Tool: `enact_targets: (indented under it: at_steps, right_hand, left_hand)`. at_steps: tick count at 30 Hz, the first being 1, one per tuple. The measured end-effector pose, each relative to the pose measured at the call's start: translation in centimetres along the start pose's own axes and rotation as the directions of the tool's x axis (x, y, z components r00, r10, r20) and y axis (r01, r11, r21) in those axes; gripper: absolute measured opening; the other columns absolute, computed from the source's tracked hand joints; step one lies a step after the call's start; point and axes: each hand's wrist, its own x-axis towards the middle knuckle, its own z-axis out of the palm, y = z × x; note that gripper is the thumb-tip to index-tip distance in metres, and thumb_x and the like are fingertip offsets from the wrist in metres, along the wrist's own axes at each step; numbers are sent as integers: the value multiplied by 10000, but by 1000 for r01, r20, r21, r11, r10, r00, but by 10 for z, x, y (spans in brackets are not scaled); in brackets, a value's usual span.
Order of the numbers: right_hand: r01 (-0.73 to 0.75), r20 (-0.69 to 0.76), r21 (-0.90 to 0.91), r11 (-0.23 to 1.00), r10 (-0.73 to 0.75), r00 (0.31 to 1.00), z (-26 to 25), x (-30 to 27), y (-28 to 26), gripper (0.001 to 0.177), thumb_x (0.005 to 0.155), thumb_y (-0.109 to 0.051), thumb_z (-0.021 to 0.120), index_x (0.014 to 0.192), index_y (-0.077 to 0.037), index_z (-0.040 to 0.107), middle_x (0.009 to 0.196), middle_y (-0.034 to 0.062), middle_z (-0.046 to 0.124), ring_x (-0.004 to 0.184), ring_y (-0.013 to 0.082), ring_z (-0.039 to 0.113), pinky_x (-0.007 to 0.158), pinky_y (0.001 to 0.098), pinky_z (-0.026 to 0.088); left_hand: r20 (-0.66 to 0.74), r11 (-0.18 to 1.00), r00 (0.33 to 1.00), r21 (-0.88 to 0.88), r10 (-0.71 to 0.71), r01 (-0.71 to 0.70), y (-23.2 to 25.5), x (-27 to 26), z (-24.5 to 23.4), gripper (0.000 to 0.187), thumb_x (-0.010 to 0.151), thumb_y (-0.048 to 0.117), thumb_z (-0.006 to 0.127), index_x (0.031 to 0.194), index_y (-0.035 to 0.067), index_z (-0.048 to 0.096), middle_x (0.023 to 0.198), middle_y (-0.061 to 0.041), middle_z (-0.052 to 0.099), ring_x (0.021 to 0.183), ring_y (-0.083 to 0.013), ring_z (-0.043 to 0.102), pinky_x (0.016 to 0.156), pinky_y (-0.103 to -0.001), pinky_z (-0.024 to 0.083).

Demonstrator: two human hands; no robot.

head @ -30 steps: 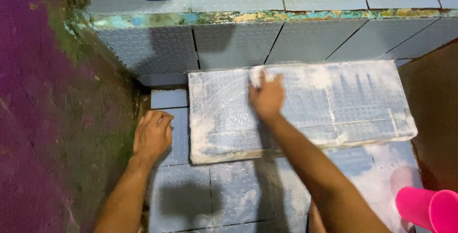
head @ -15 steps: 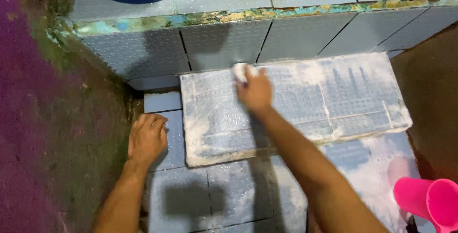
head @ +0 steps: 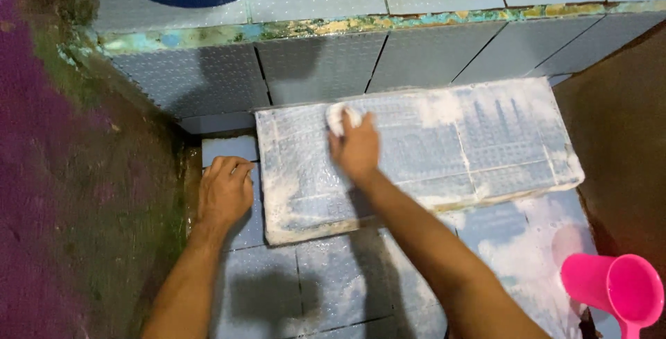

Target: Scrubbing a tiled surface with a small brush and soapy water.

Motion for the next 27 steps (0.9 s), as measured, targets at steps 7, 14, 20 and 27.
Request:
enact_targets:
  at_steps: [7, 14, 20, 27]
  right_hand:
    - [318, 93, -13, 948, -316, 944, 12, 2, 3, 635, 906, -495, 652, 1464, -221, 523, 1046, 178, 494, 825, 452, 691, 732, 525, 553]
    - [-45, 30, -116, 992, 49, 998, -42, 27, 159, 600, 912, -488, 700, 1426, -197, 594, 1167, 288, 527, 932, 540, 689, 792, 578, 548]
    - [-205, -144, -241, 949, 174, 974, -87, 28, 275, 573, 923, -392, 707, 1420, -145, 566, 1228, 280, 514, 1103, 507, 591, 879, 580, 488]
    - [247, 65, -103, 964, -241, 968, -30, 56, 200, 571, 937, -340, 652, 1485, -221, 546, 1246, 273, 531, 1148, 458, 540, 897, 526, 447]
  left_hand:
    - [-68, 994, 993, -67, -91, 87, 22, 37, 10, 129, 926, 47, 650, 963, 114, 754, 972, -8, 676, 1007, -242, 650, 775, -371, 519]
    - [-15, 989, 999, -147, -32, 30, 78, 74, 18, 147, 910, 34, 641, 945, 116, 759, 953, -8, 684, 1008, -242, 655, 795, -374, 529]
    - [-22, 992, 999, -121, 33, -36, 117, 101, 21, 152, 889, 34, 665, 971, 129, 752, 974, -5, 687, 1017, -233, 659, 812, -372, 535]
    - [49, 993, 992, -23, 117, -116, 154, 108, 18, 147, 878, 60, 662, 970, 152, 731, 978, -9, 685, 985, -242, 659, 769, -371, 526]
